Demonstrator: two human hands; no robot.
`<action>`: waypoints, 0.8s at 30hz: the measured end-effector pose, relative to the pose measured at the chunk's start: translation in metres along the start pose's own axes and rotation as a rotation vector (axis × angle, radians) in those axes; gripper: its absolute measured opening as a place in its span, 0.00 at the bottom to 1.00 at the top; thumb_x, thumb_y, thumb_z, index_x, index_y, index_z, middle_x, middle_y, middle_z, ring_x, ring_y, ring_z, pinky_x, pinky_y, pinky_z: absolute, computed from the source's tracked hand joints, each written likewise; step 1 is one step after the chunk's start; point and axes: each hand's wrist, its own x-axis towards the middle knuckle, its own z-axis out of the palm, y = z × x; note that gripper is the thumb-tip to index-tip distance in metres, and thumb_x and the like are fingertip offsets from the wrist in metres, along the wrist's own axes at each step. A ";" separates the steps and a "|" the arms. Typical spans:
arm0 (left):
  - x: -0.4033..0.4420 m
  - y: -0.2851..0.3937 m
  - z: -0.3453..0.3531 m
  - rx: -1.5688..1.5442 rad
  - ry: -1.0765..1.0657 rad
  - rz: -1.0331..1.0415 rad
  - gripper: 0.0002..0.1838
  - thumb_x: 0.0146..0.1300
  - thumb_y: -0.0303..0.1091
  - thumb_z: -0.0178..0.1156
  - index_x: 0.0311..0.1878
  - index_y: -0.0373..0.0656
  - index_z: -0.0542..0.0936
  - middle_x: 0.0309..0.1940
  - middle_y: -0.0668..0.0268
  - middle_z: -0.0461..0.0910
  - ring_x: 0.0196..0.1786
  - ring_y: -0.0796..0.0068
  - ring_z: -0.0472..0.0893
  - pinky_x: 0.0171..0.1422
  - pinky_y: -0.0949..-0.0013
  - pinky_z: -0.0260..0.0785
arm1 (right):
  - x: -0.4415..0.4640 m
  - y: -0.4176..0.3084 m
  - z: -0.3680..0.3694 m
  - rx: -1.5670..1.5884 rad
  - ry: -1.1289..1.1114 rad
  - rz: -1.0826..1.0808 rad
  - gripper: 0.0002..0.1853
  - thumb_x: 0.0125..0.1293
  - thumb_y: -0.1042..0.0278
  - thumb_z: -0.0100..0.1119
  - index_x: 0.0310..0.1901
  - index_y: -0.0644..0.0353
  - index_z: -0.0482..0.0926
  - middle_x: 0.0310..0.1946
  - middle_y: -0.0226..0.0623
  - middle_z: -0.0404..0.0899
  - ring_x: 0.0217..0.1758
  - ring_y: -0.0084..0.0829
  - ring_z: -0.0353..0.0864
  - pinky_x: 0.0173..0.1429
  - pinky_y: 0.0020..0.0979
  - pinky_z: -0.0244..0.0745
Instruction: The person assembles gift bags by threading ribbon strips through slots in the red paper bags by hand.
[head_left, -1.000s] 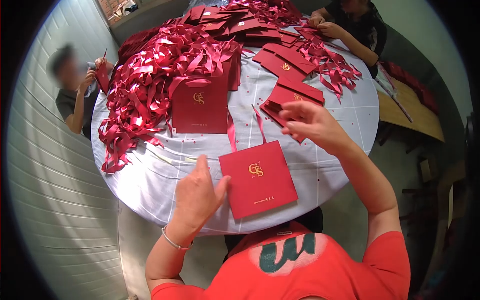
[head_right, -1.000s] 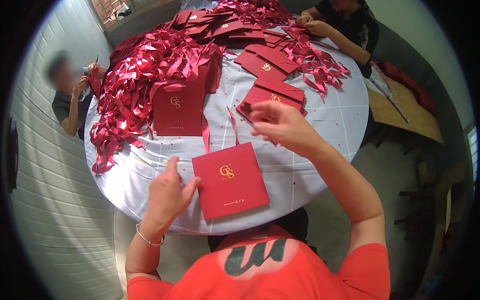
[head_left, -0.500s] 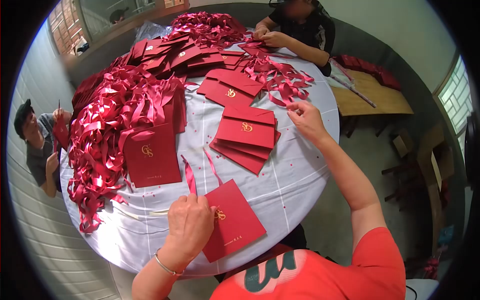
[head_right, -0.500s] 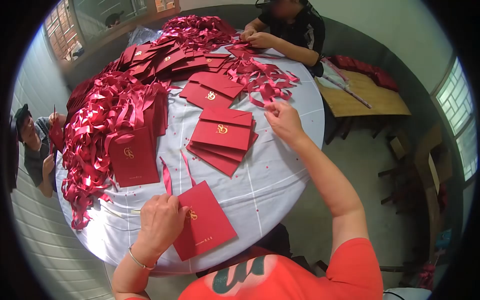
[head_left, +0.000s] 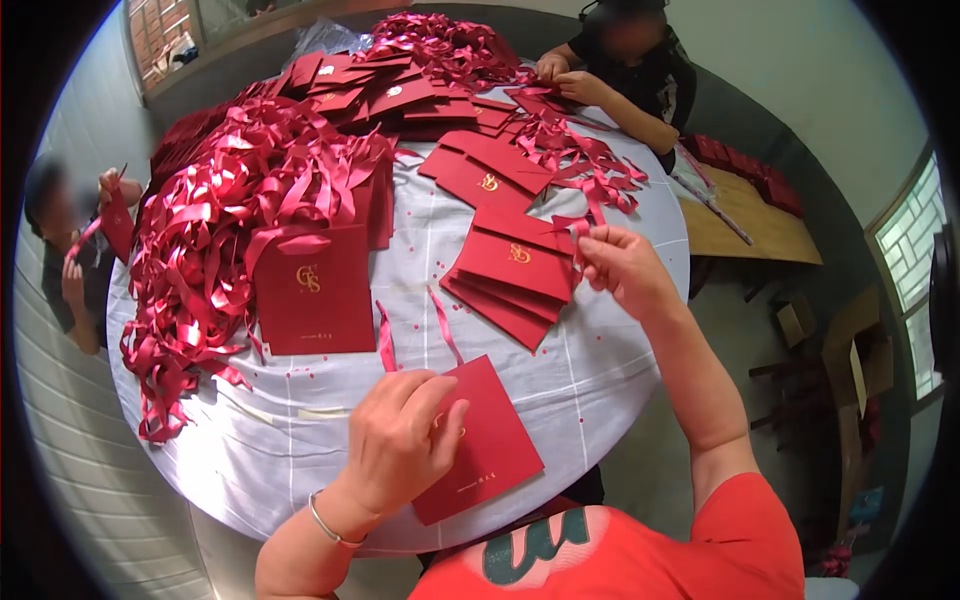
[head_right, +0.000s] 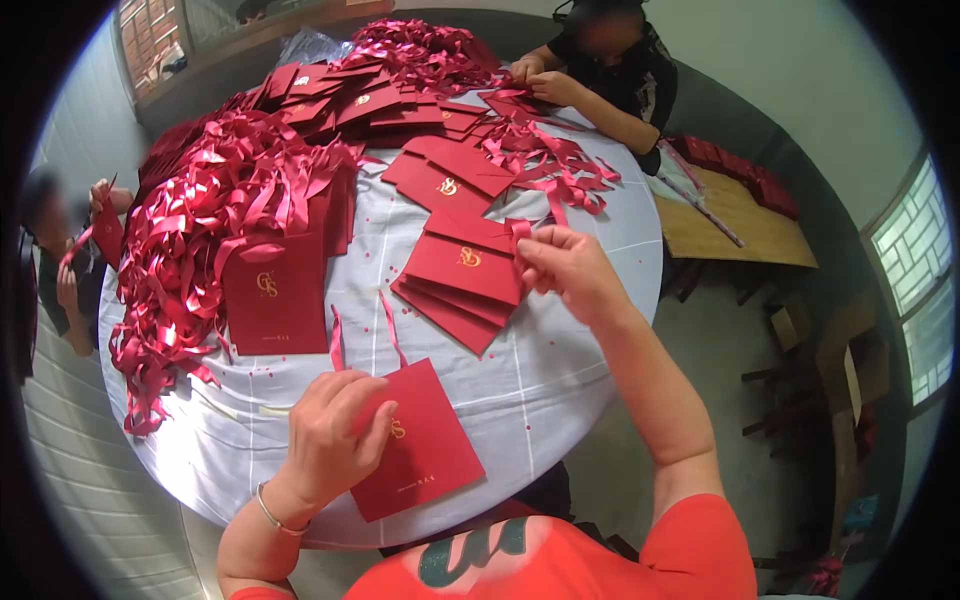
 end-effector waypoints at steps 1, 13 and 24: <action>-0.002 0.003 0.001 -0.219 -0.066 -0.102 0.12 0.54 0.25 0.69 0.43 0.35 0.82 0.36 0.56 0.83 0.36 0.61 0.83 0.41 0.65 0.77 | -0.014 0.002 0.012 0.060 -0.061 0.011 0.09 0.68 0.69 0.64 0.45 0.63 0.80 0.31 0.33 0.84 0.29 0.20 0.83 0.30 0.20 0.74; -0.008 0.004 0.003 -1.001 -0.321 -0.648 0.09 0.73 0.29 0.56 0.45 0.33 0.81 0.31 0.68 0.84 0.27 0.87 0.77 0.30 0.81 0.71 | -0.090 0.042 0.091 0.075 -0.286 -0.008 0.04 0.68 0.75 0.62 0.41 0.65 0.81 0.31 0.36 0.82 0.30 0.24 0.81 0.34 0.25 0.75; -0.009 0.007 0.004 -1.193 -0.570 -0.770 0.12 0.76 0.35 0.52 0.44 0.37 0.79 0.29 0.67 0.83 0.24 0.87 0.78 0.23 0.81 0.68 | -0.117 0.041 0.085 -0.199 -0.267 -0.017 0.06 0.67 0.72 0.66 0.40 0.66 0.82 0.28 0.27 0.82 0.29 0.15 0.78 0.33 0.20 0.73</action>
